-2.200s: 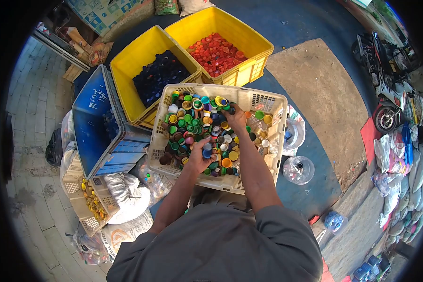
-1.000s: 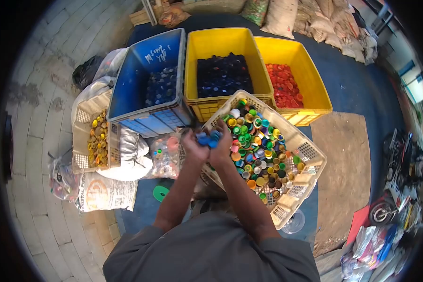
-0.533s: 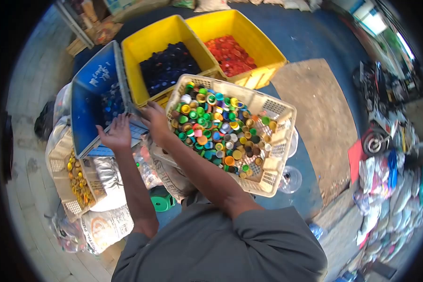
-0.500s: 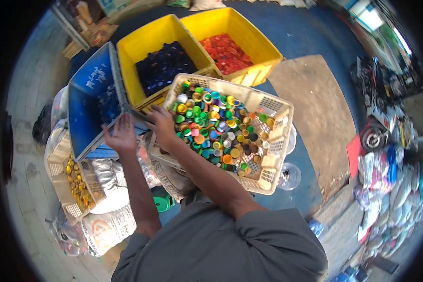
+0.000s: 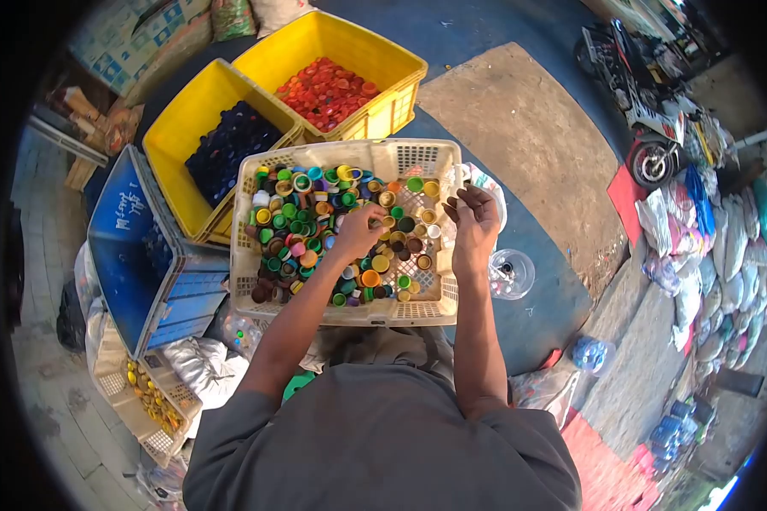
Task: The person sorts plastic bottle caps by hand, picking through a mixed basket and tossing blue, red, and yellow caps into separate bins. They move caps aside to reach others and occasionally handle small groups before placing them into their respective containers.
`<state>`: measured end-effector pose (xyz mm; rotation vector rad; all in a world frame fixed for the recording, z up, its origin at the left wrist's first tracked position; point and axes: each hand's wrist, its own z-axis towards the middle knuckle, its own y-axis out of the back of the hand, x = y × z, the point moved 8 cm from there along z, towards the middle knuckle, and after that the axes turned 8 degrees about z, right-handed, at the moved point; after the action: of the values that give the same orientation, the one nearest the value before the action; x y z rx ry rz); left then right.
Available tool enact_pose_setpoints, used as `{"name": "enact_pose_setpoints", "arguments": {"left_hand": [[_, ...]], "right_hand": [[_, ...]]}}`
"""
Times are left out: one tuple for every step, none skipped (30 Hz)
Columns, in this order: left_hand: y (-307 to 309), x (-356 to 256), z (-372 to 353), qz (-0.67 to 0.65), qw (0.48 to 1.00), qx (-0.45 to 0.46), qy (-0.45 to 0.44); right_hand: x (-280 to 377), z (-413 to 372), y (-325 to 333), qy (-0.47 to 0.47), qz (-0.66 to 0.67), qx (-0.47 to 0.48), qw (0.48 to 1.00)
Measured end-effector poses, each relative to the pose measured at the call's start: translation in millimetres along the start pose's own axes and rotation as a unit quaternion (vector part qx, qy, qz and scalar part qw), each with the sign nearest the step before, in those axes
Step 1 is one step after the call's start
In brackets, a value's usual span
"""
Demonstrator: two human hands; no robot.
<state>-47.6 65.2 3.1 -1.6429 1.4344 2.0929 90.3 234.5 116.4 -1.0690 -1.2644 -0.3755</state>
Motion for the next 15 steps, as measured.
{"name": "enact_pose_setpoints", "arguments": {"left_hand": [[-11.8, 2.8, 7.0, 0.049, 0.999, 0.007, -0.015], [-24.6, 9.9, 13.9, 0.125, 0.991, 0.036, -0.014], [-27.5, 7.7, 17.6, 0.160, 0.986, 0.045, -0.007], [-31.2, 5.8, 18.7, 0.195, 0.979, 0.054, 0.001], [-35.0, 4.8, 19.1, 0.230, 0.971, 0.064, 0.009], [-38.1, 5.7, 20.6, 0.254, 0.965, 0.067, 0.019], [-39.3, 5.1, 21.6, 0.259, 0.964, 0.060, 0.014], [-40.0, 5.2, 22.8, 0.263, 0.963, 0.052, 0.011], [-40.2, 3.5, 22.3, 0.266, 0.963, 0.046, 0.008], [-41.4, 3.6, 21.3, 0.260, 0.964, 0.042, 0.019], [-41.7, 3.9, 20.5, 0.255, 0.966, 0.038, 0.031], [-39.9, 4.6, 19.9, 0.250, 0.967, 0.031, 0.043], [-38.9, 8.7, 18.5, 0.223, 0.973, 0.017, 0.051], [-38.5, 13.3, 16.6, 0.196, 0.979, 0.001, 0.059], [-37.0, 17.3, 15.0, 0.169, 0.983, -0.014, 0.067]], "right_hand": [[0.3, -2.5, 4.6, -0.002, 0.004, 0.000, 1.000], [-2.4, -4.8, 7.4, -0.004, 0.009, 0.001, 1.000], [-6.8, -5.9, 10.0, -0.006, 0.015, 0.003, 1.000], [-14.5, -8.0, 11.2, -0.021, 0.007, 0.004, 1.000], [-20.8, -13.1, 13.0, -0.030, -0.008, 0.004, 1.000], [-23.4, -18.2, 8.4, -0.041, -0.028, 0.013, 0.999], [-27.5, -21.8, 4.0, -0.052, -0.048, 0.022, 0.997], [-33.5, -22.7, 0.2, -0.064, -0.056, 0.028, 0.996], [-39.3, -25.2, -4.0, -0.077, -0.064, 0.033, 0.994], [-44.4, -27.8, -9.5, -0.113, -0.058, 0.029, 0.992], [-49.2, -27.0, -13.6, -0.115, -0.074, 0.037, 0.990], [-56.2, -24.7, -17.6, -0.116, -0.090, 0.048, 0.988], [-64.4, -20.7, -20.2, -0.117, -0.105, 0.059, 0.986], [-82.8, -12.1, -11.8, -0.108, -0.172, 0.052, 0.978], [-87.0, -3.4, -12.6, -0.066, -0.263, 0.068, 0.960]]}}
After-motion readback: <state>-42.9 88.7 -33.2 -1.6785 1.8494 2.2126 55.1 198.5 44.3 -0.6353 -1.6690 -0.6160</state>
